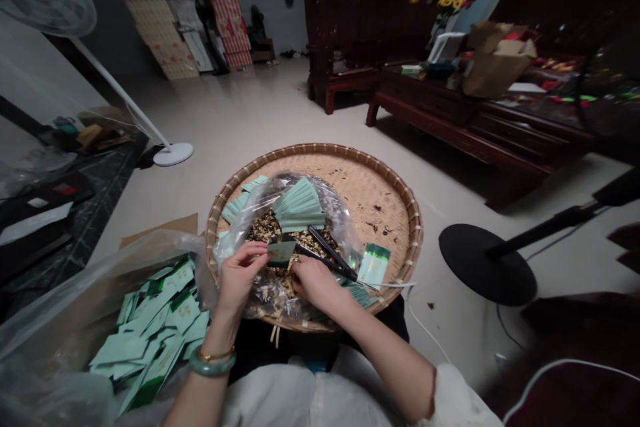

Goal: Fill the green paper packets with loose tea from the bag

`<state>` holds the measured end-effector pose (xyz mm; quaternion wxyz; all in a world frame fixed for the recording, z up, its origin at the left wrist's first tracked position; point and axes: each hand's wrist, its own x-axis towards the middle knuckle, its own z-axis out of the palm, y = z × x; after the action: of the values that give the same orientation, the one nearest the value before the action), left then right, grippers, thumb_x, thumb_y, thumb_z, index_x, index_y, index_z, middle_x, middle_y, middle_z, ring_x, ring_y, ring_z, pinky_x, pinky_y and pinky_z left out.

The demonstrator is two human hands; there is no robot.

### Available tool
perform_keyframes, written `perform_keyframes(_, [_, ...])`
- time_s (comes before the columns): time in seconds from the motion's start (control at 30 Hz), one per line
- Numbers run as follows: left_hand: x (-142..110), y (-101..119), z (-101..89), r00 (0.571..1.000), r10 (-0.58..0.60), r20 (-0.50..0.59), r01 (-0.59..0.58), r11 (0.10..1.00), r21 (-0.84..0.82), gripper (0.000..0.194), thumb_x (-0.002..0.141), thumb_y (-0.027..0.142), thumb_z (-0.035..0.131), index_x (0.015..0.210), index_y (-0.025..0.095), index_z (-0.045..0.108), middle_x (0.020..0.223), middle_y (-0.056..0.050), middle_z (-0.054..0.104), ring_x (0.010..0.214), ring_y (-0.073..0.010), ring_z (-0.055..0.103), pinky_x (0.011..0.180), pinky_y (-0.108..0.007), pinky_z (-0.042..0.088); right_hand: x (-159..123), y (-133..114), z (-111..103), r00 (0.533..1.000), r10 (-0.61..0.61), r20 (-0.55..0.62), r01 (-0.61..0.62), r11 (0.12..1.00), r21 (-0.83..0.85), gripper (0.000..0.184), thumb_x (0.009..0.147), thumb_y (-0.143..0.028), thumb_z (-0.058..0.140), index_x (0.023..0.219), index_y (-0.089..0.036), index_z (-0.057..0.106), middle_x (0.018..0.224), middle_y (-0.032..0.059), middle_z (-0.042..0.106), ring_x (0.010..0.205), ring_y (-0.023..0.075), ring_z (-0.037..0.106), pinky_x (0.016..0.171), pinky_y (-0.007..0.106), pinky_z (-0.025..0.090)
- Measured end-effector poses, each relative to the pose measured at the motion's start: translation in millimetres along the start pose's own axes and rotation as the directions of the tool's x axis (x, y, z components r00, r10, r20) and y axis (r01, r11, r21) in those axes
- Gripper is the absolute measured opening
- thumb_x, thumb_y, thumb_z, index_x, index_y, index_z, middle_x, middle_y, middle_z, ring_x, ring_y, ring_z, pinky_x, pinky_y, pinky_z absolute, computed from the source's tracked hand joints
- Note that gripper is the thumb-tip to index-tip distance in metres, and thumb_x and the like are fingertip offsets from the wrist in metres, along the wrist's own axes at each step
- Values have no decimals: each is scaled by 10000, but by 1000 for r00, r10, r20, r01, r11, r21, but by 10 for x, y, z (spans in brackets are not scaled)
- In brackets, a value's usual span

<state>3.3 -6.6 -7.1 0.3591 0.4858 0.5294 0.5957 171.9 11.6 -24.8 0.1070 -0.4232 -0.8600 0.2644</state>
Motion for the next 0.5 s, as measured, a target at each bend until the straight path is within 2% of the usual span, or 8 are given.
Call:
perform_keyframes(0.13, [6, -17, -2, 1000, -2, -1, 3, 1000, 4, 67, 638, 235, 737, 640, 178, 701, 808, -55, 676, 769, -171, 638, 603, -245, 530, -20, 83, -35, 997, 19, -73, -11, 994, 107, 130, 743, -90, 600, 757, -161, 708, 757, 42, 635, 683, 137, 582, 636, 219, 416])
perform_keyframes(0.27, [6, -47, -13, 1000, -7, 5, 7, 1000, 14, 73, 644, 242, 736, 653, 175, 707, 828, -63, 679, 787, -178, 640, 594, -243, 534, -61, 181, -136, 976, 65, -206, -4, 959, 283, 128, 744, -102, 600, 743, -171, 708, 709, 21, 652, 634, 125, 581, 601, 218, 430])
perform_keyframes(0.4, [-1, -50, -9, 1000, -7, 19, 7, 1000, 30, 54, 640, 223, 735, 648, 174, 715, 826, -66, 675, 772, -174, 639, 592, -240, 533, -100, 176, -419, 905, 146, -401, 48, 899, 435, 107, 773, -229, 622, 795, -172, 710, 759, 44, 683, 644, 144, 604, 582, 246, 473])
perform_keyframes(0.5, [-10, -30, 15, 1000, -12, 28, 11, 1000, 29, 54, 640, 222, 736, 645, 173, 714, 831, -66, 673, 761, -166, 638, 604, -241, 534, -100, 53, -689, 848, 93, -522, 160, 893, 420, 125, 791, -272, 632, 824, -183, 713, 819, 62, 693, 705, 160, 624, 608, 265, 494])
